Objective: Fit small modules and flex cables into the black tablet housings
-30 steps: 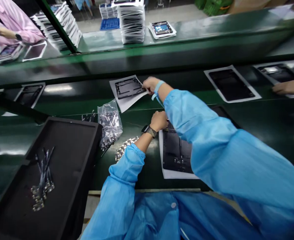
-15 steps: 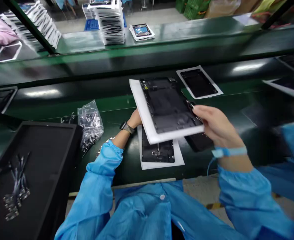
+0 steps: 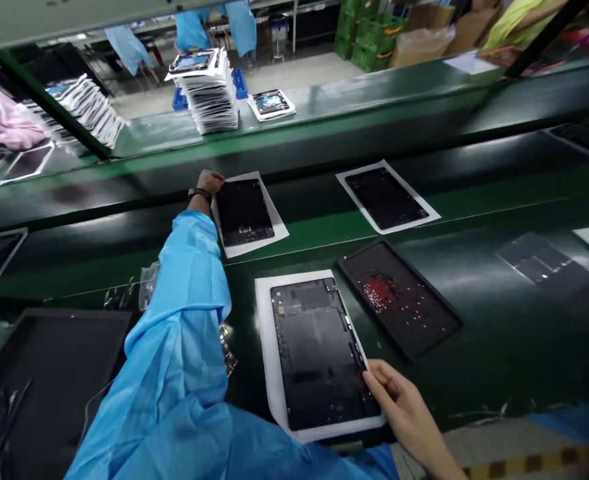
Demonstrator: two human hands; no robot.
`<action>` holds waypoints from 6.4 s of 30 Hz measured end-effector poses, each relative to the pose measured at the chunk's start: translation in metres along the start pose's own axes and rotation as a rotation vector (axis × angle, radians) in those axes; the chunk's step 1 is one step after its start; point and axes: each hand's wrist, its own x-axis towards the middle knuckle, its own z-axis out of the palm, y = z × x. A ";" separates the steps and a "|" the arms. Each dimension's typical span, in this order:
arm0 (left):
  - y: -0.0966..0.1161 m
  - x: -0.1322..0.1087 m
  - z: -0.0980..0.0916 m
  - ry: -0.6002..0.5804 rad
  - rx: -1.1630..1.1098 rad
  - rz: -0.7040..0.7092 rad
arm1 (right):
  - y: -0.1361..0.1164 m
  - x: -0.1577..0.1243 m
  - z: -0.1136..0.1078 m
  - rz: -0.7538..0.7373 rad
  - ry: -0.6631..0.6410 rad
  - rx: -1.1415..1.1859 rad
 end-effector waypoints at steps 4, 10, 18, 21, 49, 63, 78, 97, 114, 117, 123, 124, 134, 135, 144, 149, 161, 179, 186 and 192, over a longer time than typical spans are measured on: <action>-0.005 -0.016 0.002 0.019 0.129 -0.064 | 0.012 0.000 -0.004 -0.014 0.059 -0.125; 0.003 -0.105 -0.052 0.033 0.271 0.053 | 0.025 -0.006 -0.020 -0.062 0.094 -0.583; -0.054 -0.401 -0.034 -0.016 0.382 0.096 | -0.037 0.019 -0.054 -0.471 -0.019 -1.127; -0.074 -0.435 0.012 0.076 0.435 0.032 | -0.089 0.031 -0.027 -0.612 -0.220 -1.077; -0.061 -0.589 0.017 0.385 -0.915 -0.609 | -0.090 0.109 0.378 -1.237 -1.095 -1.311; -0.093 -0.607 0.010 0.529 -1.159 -0.470 | -0.062 0.073 0.369 -1.192 -1.019 -1.104; -0.045 -0.513 0.002 0.413 -1.110 -0.358 | -0.144 0.073 0.206 -0.619 -1.093 -0.509; 0.017 -0.475 0.067 0.538 -1.121 -0.247 | -0.072 0.052 0.131 -0.351 -0.523 0.021; 0.024 -0.488 0.070 0.619 -0.889 -0.108 | -0.074 0.052 0.124 -0.479 -0.506 0.016; 0.025 -0.487 0.070 0.635 -0.844 -0.084 | -0.074 0.052 0.123 -0.491 -0.502 -0.007; 0.026 -0.487 0.070 0.649 -0.795 0.019 | -0.075 0.055 0.119 -0.590 -0.513 -0.041; 0.026 -0.487 0.070 0.646 -0.786 0.033 | -0.076 0.056 0.117 -0.615 -0.524 -0.052; 0.024 -0.491 0.070 0.567 -0.813 -0.097 | -0.080 0.056 0.105 -0.658 -0.612 -0.160; 0.024 -0.490 0.071 0.552 -0.822 -0.128 | -0.080 0.055 0.105 -0.660 -0.595 -0.182; 0.022 -0.490 0.062 0.351 -0.666 -0.087 | -0.082 0.050 0.088 -0.717 -0.609 -0.278; 0.007 -0.474 0.044 0.115 -0.311 0.215 | -0.074 0.040 0.083 -0.876 -0.546 -0.607; 0.011 -0.465 0.074 -0.076 -0.547 -0.124 | -0.072 0.086 -0.086 -0.630 0.010 -0.564; -0.028 -0.439 0.076 -0.208 0.010 -0.021 | -0.056 0.168 -0.124 -0.766 -0.301 -1.077; -0.022 -0.451 0.069 -0.228 -0.297 -0.212 | -0.072 0.167 -0.120 -0.773 -0.354 -0.948; -0.023 -0.459 0.073 -0.097 -0.525 -0.294 | -0.078 0.156 -0.120 -0.660 -0.215 -0.439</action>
